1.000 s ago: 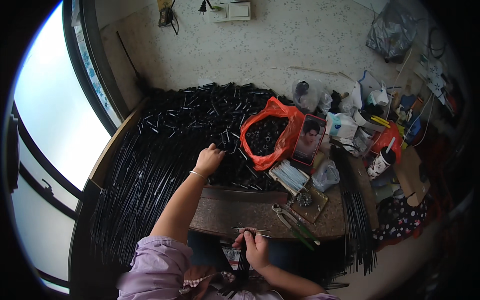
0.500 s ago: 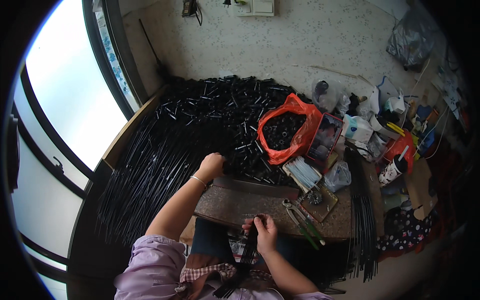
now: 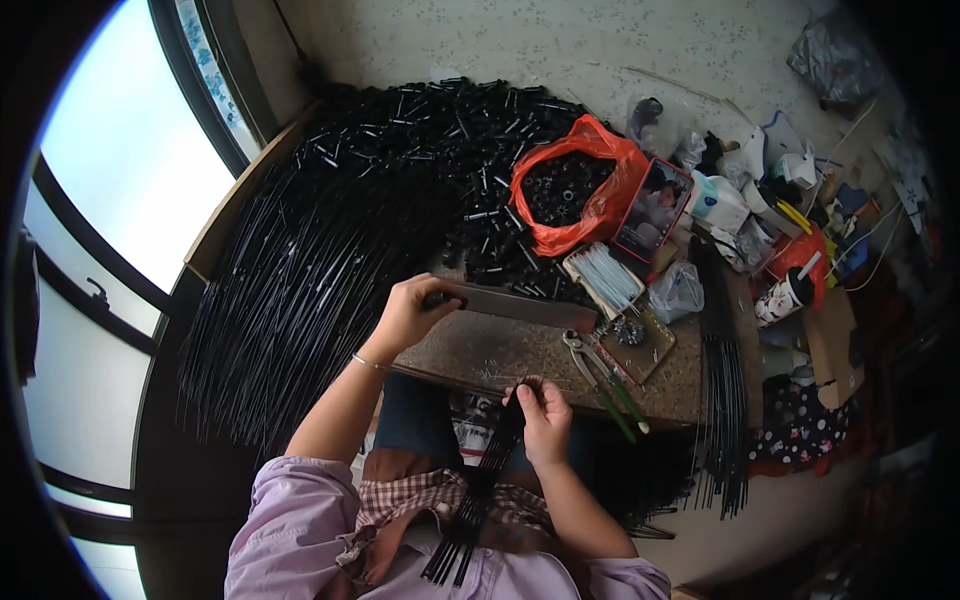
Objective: Assembling bundles of black fibers into metal sleeves and securing them with pliers.
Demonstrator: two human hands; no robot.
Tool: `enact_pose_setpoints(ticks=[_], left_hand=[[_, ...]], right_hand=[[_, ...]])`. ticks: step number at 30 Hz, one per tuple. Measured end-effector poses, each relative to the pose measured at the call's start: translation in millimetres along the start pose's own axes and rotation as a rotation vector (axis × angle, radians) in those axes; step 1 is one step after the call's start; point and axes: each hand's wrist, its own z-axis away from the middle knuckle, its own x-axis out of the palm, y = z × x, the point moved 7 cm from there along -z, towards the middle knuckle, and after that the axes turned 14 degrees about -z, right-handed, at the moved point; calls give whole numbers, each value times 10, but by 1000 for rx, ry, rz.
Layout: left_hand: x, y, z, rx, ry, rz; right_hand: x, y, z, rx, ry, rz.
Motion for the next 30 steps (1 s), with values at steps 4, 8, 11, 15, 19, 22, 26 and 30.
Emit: enact_pose_setpoints(ticks=[4, 8, 11, 15, 19, 22, 26, 30], left_hand=[[319, -130, 661, -65, -109, -30], [404, -128, 853, -479, -14, 1038], [241, 104, 720, -318, 190, 1147], [256, 544, 531, -160, 191, 1068], [222, 325, 669, -427, 281, 1239], [440, 33, 995, -579, 15, 1317], [658, 204, 1350, -686, -308, 1623], [633, 312, 1310, -661, -280, 1745]], right_hand=[[140, 100, 55, 33, -55, -2], [190, 115, 96, -27, -77, 26], [246, 140, 170, -3, -145, 64], [290, 171, 182, -85, -191, 347], [312, 156, 187, -19, -178, 203], [254, 232, 172, 93, -104, -38], [218, 292, 222, 119, -24, -122], [367, 231, 294, -8, -30, -127]])
